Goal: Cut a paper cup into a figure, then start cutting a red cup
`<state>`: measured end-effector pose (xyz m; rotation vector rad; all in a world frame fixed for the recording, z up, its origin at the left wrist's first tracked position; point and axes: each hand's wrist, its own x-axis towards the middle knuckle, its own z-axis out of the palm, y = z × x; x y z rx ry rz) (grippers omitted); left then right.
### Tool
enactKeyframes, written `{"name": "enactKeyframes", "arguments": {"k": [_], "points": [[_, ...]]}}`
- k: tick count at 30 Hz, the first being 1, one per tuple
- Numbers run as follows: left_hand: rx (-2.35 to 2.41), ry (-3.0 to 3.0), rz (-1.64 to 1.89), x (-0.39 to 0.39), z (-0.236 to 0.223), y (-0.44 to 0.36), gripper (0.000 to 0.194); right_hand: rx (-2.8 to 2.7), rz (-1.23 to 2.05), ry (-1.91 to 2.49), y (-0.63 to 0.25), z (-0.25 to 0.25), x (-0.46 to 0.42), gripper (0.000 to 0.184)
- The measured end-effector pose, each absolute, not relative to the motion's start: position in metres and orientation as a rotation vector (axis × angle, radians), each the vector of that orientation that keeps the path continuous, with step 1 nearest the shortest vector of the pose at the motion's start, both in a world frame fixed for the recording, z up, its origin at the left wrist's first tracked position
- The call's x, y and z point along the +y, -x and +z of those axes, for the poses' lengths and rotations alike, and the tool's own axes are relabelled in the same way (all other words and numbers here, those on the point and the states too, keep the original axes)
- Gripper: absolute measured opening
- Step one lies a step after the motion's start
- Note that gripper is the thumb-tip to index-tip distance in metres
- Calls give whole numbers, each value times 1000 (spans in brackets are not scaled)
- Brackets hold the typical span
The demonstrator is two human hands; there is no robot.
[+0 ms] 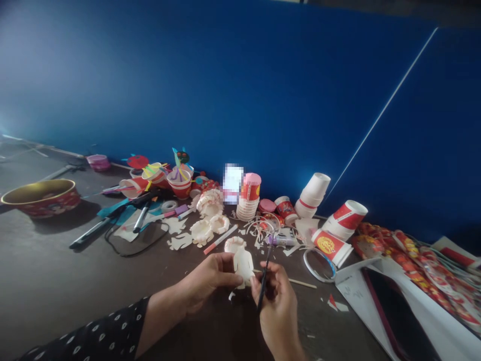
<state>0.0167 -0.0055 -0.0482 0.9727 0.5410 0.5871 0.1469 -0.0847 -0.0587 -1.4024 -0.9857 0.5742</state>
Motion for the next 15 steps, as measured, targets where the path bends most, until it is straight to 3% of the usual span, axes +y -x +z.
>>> {"name": "enactKeyframes", "arguments": {"k": [4,15], "points": [[619,-1027,610,-6,-52,-18,23,-1019,575,1407,-147,-60,-86,30],[607,-1025,647,-8,-54,-21,30,-1061,647,1404,-149,-66,-85,26]]}}
